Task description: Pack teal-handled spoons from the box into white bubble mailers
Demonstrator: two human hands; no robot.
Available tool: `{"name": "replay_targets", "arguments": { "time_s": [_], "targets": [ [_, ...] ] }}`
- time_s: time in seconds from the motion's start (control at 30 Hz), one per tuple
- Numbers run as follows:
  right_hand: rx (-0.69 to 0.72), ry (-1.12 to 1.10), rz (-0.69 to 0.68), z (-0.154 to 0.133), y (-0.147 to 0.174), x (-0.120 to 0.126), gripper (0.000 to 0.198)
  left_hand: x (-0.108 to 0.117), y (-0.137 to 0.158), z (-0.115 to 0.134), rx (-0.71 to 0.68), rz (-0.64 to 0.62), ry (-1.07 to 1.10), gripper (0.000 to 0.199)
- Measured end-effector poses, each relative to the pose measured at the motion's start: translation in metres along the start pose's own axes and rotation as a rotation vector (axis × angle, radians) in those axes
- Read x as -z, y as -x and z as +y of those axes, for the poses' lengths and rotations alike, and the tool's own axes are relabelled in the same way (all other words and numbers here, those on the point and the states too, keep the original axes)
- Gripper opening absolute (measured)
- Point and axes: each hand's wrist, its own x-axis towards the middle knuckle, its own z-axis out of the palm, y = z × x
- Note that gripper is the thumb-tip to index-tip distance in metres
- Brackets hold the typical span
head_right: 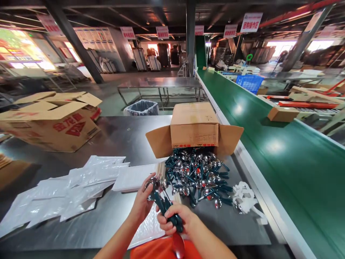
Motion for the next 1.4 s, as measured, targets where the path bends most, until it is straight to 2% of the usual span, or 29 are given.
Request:
{"name": "replay_targets", "arguments": {
  "time_s": [0.07,0.13,0.27,0.43,0.57,0.63,0.73,0.8,0.9,0.93,1.0,1.07,1.23,1.4],
  "targets": [
    [-0.016,-0.035,-0.068,-0.001,0.002,0.000,0.043,0.003,0.005,0.004,0.039,-0.079,0.018,0.082],
    [-0.020,-0.062,-0.109,-0.001,0.004,-0.002,0.042,0.005,0.007,0.006,0.065,-0.103,0.019,0.079],
    [-0.024,-0.067,-0.108,0.002,0.006,-0.004,0.043,0.005,0.005,0.002,-0.023,-0.036,-0.026,0.053],
    [-0.043,-0.088,-0.113,0.003,0.007,-0.002,0.045,0.008,0.004,-0.004,-0.086,-0.005,-0.057,0.067],
    [-0.070,-0.068,-0.082,0.002,0.008,0.001,0.046,0.011,0.002,-0.002,-0.215,0.067,-0.213,0.048],
    [-0.088,-0.012,-0.040,0.003,0.008,0.002,0.047,0.010,0.000,0.000,-0.242,0.123,-0.247,0.046],
    [-0.078,0.113,0.081,0.004,0.008,-0.002,0.050,0.005,-0.001,0.002,-0.206,0.189,-0.234,0.052],
    [-0.070,0.179,0.177,0.003,0.008,-0.007,0.051,0.002,-0.001,0.003,-0.149,0.223,-0.211,0.054],
    [-0.076,0.263,0.311,-0.001,0.009,-0.016,0.055,-0.001,0.000,0.005,-0.028,0.237,-0.121,0.070],
    [-0.088,0.289,0.349,-0.003,0.010,-0.019,0.058,-0.002,0.000,0.005,0.007,0.230,-0.096,0.070],
    [-0.117,0.336,0.410,-0.004,0.010,-0.022,0.065,-0.002,-0.002,0.004,0.054,0.218,-0.036,0.057],
    [-0.143,0.379,0.444,-0.004,0.010,-0.023,0.067,-0.002,-0.003,0.003,0.091,0.235,0.038,0.043],
    [-0.132,0.398,0.500,0.001,0.005,-0.024,0.065,-0.007,-0.002,0.002,0.157,0.224,0.171,0.025],
    [-0.137,0.484,0.533,0.003,0.002,-0.030,0.064,-0.007,0.003,0.003,0.054,0.163,-0.067,0.043]
  ]
}}
